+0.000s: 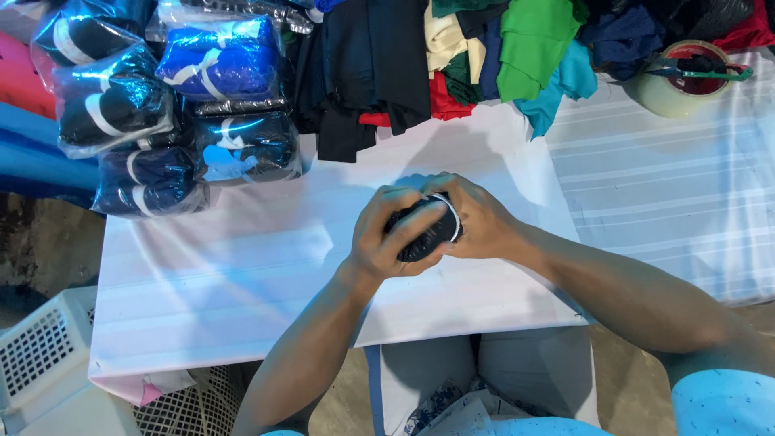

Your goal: Folding a black garment, tying it with a white ribbon, and placing it into a plastic bag

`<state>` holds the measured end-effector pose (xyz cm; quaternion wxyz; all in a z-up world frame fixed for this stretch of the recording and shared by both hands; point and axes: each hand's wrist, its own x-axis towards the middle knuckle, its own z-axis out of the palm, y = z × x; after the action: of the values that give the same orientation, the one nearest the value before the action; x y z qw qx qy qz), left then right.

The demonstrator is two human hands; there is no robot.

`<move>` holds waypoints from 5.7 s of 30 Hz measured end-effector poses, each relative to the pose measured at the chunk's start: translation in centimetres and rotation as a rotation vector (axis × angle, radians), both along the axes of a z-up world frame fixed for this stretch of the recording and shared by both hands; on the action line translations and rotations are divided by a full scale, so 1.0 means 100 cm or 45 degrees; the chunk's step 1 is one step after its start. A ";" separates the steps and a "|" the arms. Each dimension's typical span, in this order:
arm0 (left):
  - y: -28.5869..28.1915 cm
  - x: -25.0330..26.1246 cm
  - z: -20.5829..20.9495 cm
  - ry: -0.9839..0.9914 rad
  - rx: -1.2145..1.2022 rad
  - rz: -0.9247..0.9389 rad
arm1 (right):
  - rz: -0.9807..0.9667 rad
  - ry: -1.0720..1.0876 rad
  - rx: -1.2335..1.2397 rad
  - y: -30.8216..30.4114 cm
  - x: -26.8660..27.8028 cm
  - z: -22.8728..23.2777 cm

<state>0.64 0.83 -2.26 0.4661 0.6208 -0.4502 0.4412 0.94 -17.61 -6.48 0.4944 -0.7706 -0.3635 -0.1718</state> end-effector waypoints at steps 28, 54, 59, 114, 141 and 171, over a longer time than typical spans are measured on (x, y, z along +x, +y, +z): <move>0.012 0.022 -0.007 1.079 -0.001 0.076 | -0.314 0.010 -0.153 -0.035 0.025 0.042; 0.020 0.024 0.002 0.914 0.062 0.092 | -0.339 -0.359 -0.125 -0.039 0.028 0.031; 0.021 0.031 -0.014 0.937 0.151 0.070 | -0.302 -0.323 -0.122 -0.033 0.027 0.032; -0.006 0.016 -0.008 0.586 0.831 0.475 | -0.293 -0.261 -0.075 -0.019 0.013 0.044; -0.035 0.036 -0.001 0.995 1.059 0.264 | -0.606 0.362 -0.735 -0.170 -0.057 0.058; -0.363 -0.026 0.032 0.250 1.676 -0.099 | -1.547 0.568 -1.060 -0.325 -0.194 0.024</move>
<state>-2.00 -35.51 0.95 0.0442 0.7963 -0.6033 -0.0015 -18.48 -50.14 -4.09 0.0440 -0.9739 0.1975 -0.1028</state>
